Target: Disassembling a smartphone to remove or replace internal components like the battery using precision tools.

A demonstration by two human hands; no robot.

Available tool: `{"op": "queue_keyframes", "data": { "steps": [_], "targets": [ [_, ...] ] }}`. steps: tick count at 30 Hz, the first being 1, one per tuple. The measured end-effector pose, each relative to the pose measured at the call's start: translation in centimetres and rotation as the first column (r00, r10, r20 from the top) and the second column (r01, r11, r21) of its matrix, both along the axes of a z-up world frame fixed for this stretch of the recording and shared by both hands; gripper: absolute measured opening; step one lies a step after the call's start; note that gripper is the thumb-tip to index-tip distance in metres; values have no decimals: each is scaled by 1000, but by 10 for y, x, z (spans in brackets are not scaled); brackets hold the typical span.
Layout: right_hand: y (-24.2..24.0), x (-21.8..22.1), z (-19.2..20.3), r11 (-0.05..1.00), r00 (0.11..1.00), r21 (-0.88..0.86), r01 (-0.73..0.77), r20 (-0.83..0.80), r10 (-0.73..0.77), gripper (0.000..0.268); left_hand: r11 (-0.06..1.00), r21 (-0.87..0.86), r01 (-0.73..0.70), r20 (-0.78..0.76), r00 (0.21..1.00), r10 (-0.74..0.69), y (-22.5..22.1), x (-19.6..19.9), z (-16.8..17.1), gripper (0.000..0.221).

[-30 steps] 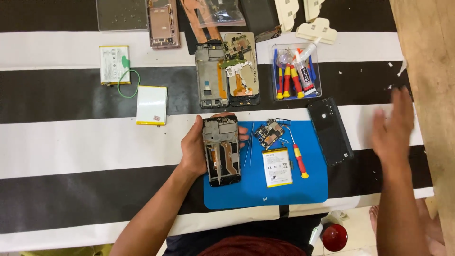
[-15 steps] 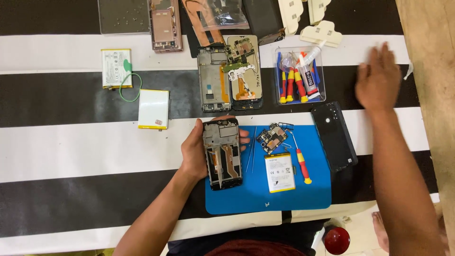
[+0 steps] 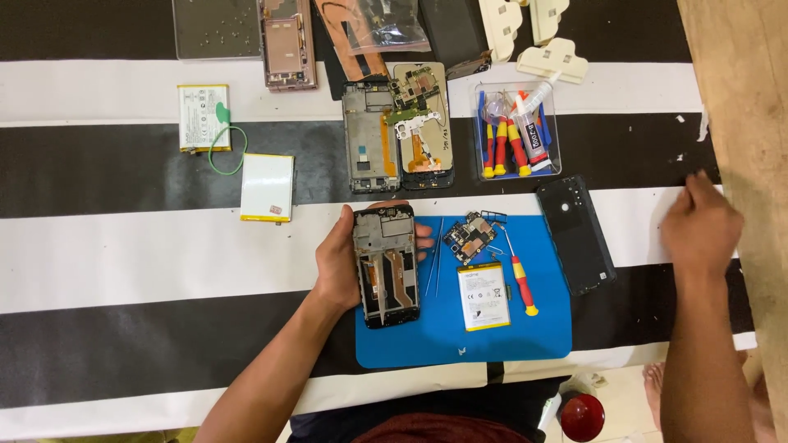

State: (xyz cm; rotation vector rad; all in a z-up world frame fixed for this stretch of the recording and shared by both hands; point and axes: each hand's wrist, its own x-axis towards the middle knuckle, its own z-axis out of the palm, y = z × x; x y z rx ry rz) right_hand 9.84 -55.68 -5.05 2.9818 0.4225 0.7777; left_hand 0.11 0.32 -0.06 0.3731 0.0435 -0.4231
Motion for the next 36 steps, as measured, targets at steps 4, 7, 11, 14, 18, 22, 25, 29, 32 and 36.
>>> {"op": "queue_keyframes", "data": {
  "steps": [4, 7, 11, 14, 18, 22, 25, 29, 32, 36],
  "targets": [
    [-17, -72, 6, 984, 987, -97, 150, -50, -155, 14, 1000, 8, 11, -16, 1000, -10, -1, 0, -2, 74],
    [-30, -137, 8, 940, 942, -93, 328, -42, -332, 7, 1000, 13, 16, -28, 999, -16, -2, -1, -3, 74],
    [-41, -206, 13, 808, 750, -5, 589, -368, -549, 30, 999, 46, 24, 9, 1000, -25, -2, -1, -3, 74],
    [-34, -243, 14, 762, 674, 8, 648, -472, -569, 44, 998, 55, 29, 0, 1000, -29, -2, 0, -3, 74],
    [-65, -298, -35, 650, 555, -69, 756, -459, -694, 36, 995, 86, 52, -4, 999, -52, 0, -2, -6, 73],
    [-100, -293, -49, -304, 232, 226, 925, -973, -15, 102, 994, 108, 30, 14, 999, -32, -1, -1, -4, 73],
    [-139, -335, -151, 241, 532, 503, 830, -587, -610, 36, 996, 78, 36, 18, 999, -37, -1, -1, -3, 70],
    [-173, -372, -225, -386, 298, 225, 895, -944, 140, 53, 998, 67, 17, 23, 1000, -19, -4, 0, 0, 70],
    [-65, -361, -177, -203, 410, 489, 848, -849, -335, 38, 997, 81, 3, 48, 999, -7, -1, -3, 4, 69],
    [-214, -421, -289, -687, 723, 373, 624, 59, 689, 38, 999, 32, 22, 90, 996, -24, -3, -3, 0, 68]
  ]
}}
